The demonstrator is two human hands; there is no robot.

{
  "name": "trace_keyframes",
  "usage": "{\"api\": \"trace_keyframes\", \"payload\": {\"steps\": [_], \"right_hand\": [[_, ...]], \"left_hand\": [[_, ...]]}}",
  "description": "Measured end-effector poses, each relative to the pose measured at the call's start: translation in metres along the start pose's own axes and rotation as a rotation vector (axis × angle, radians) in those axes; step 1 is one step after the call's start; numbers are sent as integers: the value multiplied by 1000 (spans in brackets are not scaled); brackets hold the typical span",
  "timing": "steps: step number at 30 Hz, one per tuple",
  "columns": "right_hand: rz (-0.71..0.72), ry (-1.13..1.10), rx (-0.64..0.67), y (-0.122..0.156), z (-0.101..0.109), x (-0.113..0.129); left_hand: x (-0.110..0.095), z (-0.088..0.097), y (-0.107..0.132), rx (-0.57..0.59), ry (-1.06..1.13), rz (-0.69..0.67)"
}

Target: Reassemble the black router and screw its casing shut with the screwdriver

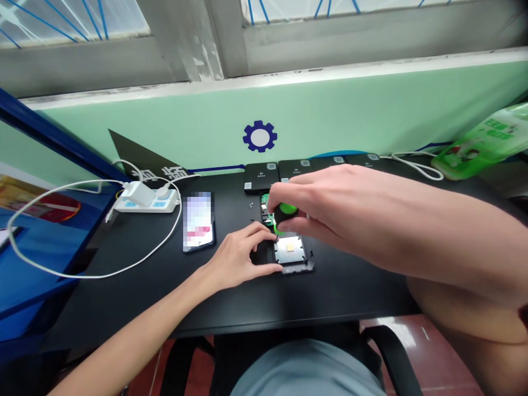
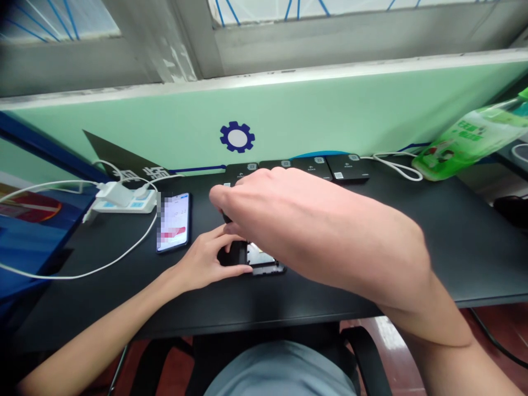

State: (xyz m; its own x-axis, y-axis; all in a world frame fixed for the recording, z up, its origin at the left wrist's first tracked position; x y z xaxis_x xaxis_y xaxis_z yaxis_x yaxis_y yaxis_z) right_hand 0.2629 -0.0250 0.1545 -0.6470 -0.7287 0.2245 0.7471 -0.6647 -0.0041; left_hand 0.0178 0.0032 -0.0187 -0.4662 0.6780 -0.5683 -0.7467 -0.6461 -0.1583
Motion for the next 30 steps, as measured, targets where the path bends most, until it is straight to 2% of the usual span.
{"api": "trace_keyframes", "payload": {"steps": [3, 8, 11, 15, 21, 25, 30], "right_hand": [[-12, 59, -22, -4, -1, 2], [-25, 245, -159, -11, -3, 11], [-35, 303, -196, -16, -4, 13], [-32, 269, -162, -16, -5, 10], [43, 87, -32, -3, -5, 5], [40, 38, 36, -2, -2, 3], [-2, 105, -25, -5, -1, 8]], "left_hand": [[2, -1, 0, -22, 3, -13], [1, -2, -1, -41, -36, -14], [0, -1, -1, -47, -43, -10], [-1, 0, -1, -34, -42, -9], [-1, 0, -1, -41, -36, -16], [-3, 1, -1, -53, -31, -28], [-3, 1, -2, -49, -5, -13]]}}
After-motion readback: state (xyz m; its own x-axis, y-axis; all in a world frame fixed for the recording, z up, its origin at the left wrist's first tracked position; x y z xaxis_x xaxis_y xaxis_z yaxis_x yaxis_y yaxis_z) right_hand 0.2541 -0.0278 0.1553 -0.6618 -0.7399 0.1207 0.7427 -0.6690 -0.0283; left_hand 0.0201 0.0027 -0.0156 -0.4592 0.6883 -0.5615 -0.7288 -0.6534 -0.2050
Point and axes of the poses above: each hand's wrist, its own y-axis away from the middle knuckle, its own z-axis out of the back of the hand, x = y × z, the point moved 2 cm from there along -y, towards the middle knuckle, and after that the axes turned 5 degrees about x, right-handed, at the moved point
